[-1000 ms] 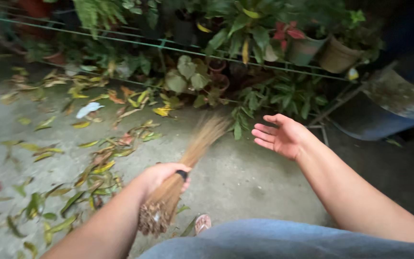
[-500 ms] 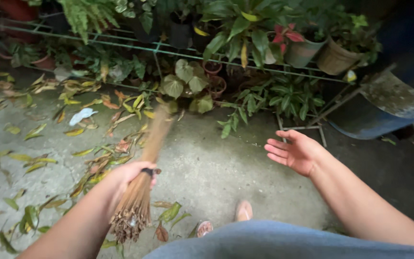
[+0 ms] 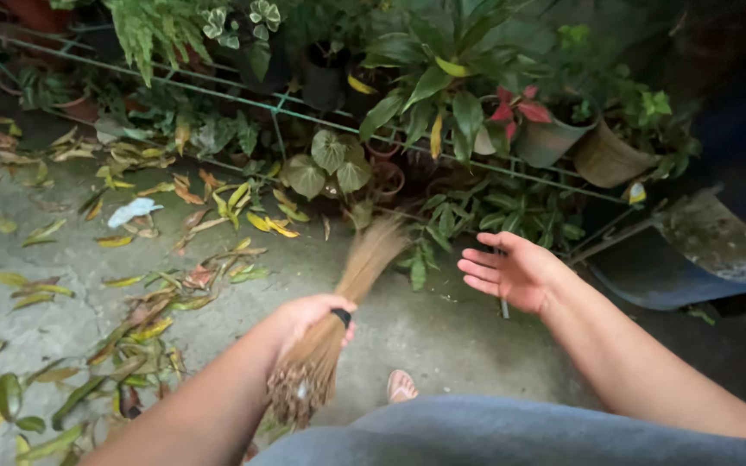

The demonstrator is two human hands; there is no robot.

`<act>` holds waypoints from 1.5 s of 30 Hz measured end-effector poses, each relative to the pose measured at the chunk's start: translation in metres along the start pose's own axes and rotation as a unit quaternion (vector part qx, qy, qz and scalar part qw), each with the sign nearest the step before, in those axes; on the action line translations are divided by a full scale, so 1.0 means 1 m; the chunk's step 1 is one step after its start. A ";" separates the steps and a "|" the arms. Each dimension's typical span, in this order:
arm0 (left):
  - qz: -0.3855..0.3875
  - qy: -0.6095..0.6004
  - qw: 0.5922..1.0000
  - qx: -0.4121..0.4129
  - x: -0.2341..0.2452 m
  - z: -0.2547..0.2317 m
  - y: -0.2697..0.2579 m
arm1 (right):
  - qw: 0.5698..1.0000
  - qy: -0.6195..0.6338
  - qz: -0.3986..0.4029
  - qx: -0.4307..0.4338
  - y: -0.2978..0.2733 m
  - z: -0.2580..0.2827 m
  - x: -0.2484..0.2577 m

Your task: The person sweeps dry leaves on a concrete floor using a stick broom.

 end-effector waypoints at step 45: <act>-0.202 -0.191 0.949 -0.147 0.249 -0.029 -0.101 | 0.996 -0.057 0.053 -0.039 0.088 0.035 -0.134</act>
Point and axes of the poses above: each hand's wrist, its own y-axis towards the middle knuckle, its own x-axis out of the back of the hand, z = x × y, the point moved 6 cm from there along y, towards the middle knuckle, and after that the axes turned 2 degrees about -x, right-handed, at the moved point
